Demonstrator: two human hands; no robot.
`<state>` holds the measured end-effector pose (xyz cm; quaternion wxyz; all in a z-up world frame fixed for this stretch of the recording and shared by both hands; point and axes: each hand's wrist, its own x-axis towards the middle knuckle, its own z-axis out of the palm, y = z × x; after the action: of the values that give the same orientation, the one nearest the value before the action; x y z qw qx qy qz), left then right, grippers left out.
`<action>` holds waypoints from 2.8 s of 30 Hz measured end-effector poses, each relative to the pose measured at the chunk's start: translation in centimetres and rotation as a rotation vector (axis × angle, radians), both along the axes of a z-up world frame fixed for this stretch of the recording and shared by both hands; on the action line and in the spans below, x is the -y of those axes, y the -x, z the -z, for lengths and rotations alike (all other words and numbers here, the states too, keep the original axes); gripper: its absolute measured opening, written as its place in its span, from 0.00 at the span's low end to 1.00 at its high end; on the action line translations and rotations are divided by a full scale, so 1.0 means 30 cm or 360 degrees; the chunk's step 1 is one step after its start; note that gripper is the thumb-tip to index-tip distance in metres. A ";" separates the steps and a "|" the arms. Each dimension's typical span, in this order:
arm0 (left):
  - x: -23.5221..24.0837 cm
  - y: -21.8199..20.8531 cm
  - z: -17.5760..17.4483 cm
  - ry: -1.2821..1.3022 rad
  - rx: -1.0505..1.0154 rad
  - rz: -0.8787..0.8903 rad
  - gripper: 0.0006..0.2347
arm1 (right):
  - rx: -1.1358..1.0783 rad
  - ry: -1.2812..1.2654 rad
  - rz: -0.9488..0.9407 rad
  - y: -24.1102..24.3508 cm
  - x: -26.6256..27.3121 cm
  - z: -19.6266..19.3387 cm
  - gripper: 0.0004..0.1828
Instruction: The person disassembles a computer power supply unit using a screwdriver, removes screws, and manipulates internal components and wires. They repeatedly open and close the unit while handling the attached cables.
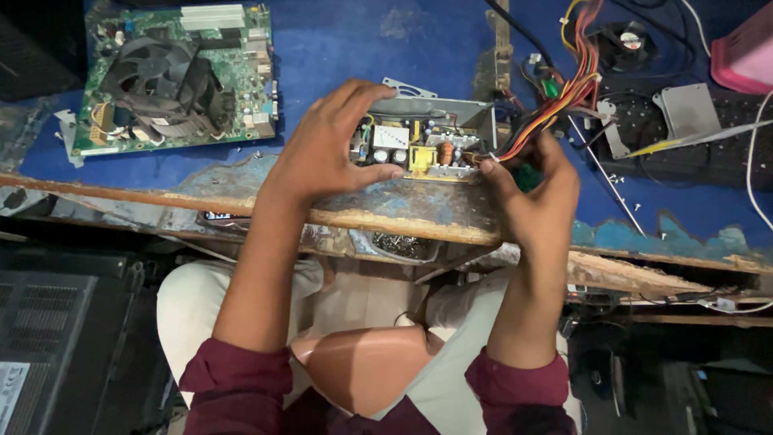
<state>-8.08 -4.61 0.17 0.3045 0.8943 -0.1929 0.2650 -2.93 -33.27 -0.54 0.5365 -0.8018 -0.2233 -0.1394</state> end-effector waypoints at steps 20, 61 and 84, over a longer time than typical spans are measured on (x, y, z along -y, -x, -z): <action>-0.002 -0.006 0.006 -0.0012 0.0089 -0.0035 0.35 | 0.0423 0.0119 0.0149 -0.013 -0.023 0.033 0.39; 0.013 -0.002 0.017 -0.0013 0.0018 -0.0150 0.36 | 0.0016 -0.0103 0.0120 -0.056 -0.007 0.058 0.39; 0.143 0.033 -0.043 -0.0496 0.0465 -0.0415 0.17 | 0.1037 0.0689 0.0209 -0.024 0.094 -0.068 0.19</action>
<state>-9.06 -8.91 1.47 0.0949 0.9000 -0.1564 0.3957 -2.21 -36.10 1.50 0.2461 -0.8227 -0.3543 -0.3701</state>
